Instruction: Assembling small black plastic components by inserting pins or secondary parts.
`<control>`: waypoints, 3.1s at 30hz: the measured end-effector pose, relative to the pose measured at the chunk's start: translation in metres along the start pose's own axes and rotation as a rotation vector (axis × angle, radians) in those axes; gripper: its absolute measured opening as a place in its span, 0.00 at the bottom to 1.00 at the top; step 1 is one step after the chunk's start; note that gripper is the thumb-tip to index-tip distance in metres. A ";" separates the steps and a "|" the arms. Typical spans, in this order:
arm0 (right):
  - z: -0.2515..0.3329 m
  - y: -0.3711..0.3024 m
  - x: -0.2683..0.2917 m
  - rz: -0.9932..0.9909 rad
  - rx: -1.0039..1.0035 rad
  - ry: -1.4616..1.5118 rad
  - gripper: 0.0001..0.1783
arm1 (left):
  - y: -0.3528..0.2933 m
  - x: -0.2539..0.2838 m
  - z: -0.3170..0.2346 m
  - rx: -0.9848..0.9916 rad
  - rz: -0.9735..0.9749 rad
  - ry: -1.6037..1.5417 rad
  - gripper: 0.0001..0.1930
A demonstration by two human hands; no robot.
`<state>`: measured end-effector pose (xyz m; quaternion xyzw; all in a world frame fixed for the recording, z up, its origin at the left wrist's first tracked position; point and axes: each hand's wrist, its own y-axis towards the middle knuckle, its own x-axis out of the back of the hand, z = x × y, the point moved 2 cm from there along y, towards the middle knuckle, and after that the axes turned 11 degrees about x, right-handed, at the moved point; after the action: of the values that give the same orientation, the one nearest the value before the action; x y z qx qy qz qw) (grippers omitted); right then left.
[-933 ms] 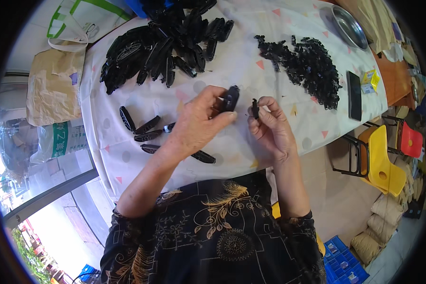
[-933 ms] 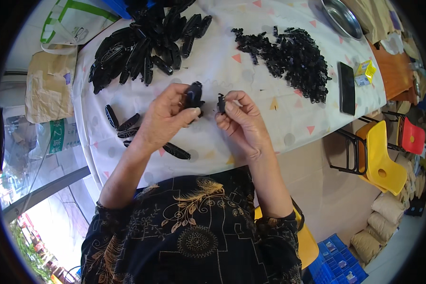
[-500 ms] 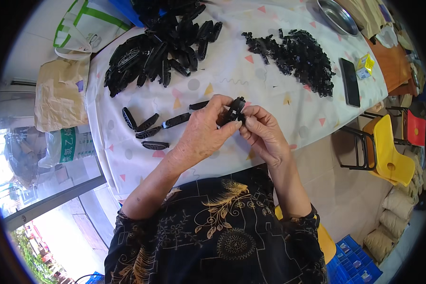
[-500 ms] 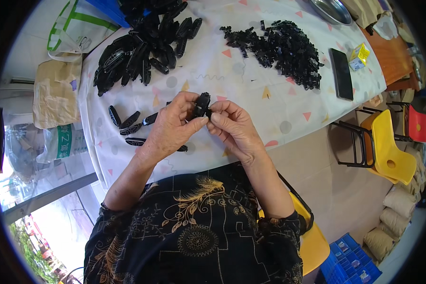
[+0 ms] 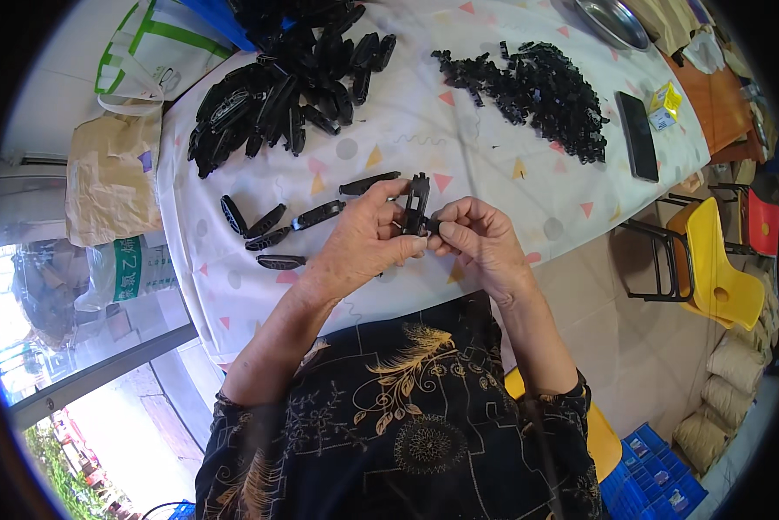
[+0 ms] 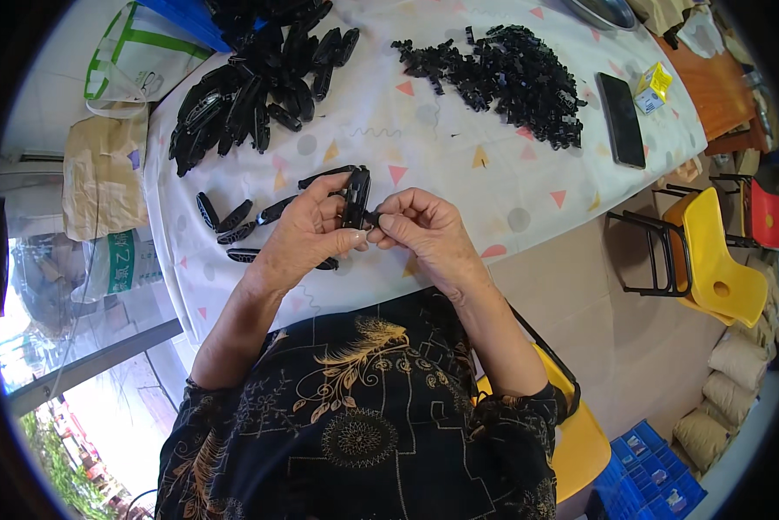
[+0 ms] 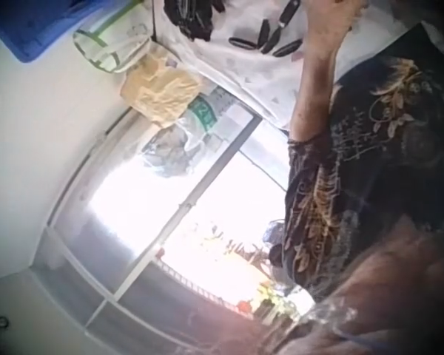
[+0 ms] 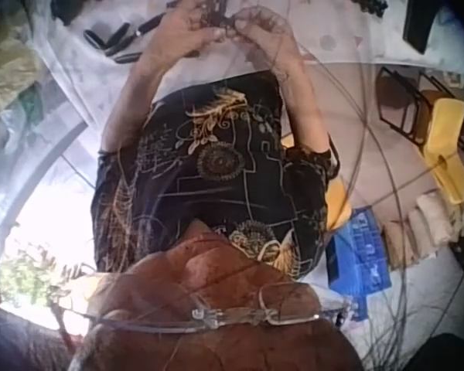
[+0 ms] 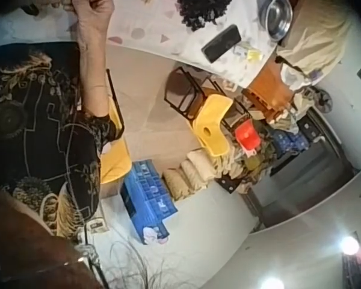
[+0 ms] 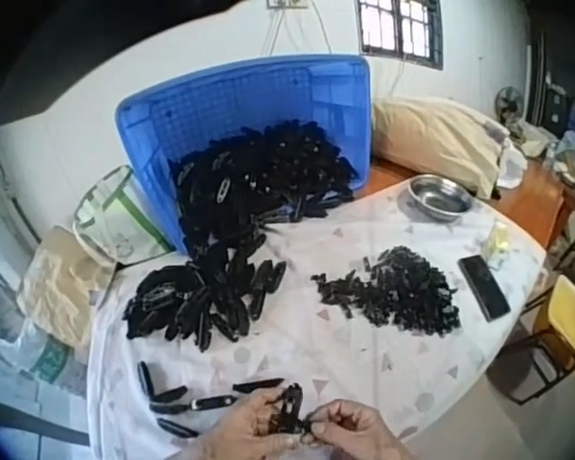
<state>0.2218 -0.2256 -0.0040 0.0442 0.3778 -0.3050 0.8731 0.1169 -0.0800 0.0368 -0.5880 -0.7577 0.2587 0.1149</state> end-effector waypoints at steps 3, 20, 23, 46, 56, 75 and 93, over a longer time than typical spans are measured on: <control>0.005 0.001 -0.002 0.104 0.108 -0.250 0.04 | -0.001 -0.002 -0.001 0.040 -0.052 0.045 0.33; 0.006 0.007 -0.007 0.002 -0.074 -0.280 0.04 | -0.005 -0.001 0.001 0.097 -0.076 0.185 0.33; 0.005 0.008 -0.006 0.033 -0.080 -0.350 0.03 | -0.003 0.000 0.002 0.097 -0.078 0.187 0.33; 0.027 0.038 -0.024 0.630 0.291 -1.219 0.09 | 0.009 0.007 0.027 0.046 -0.070 0.431 0.28; -0.016 0.040 -0.004 0.074 0.030 -0.349 0.25 | 0.019 0.010 0.020 0.030 -0.090 0.026 0.34; 0.083 0.122 0.008 -0.071 0.603 -1.897 0.09 | 0.041 0.047 -0.021 -0.310 -0.336 0.913 0.30; 0.051 0.140 0.008 0.273 0.437 -1.683 0.08 | -0.006 0.044 0.014 -0.082 -0.101 0.700 0.27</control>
<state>0.3376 -0.1322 0.0051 0.0154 -0.4665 -0.1949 0.8626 0.0930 -0.0431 0.0224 -0.6068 -0.7103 0.0050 0.3567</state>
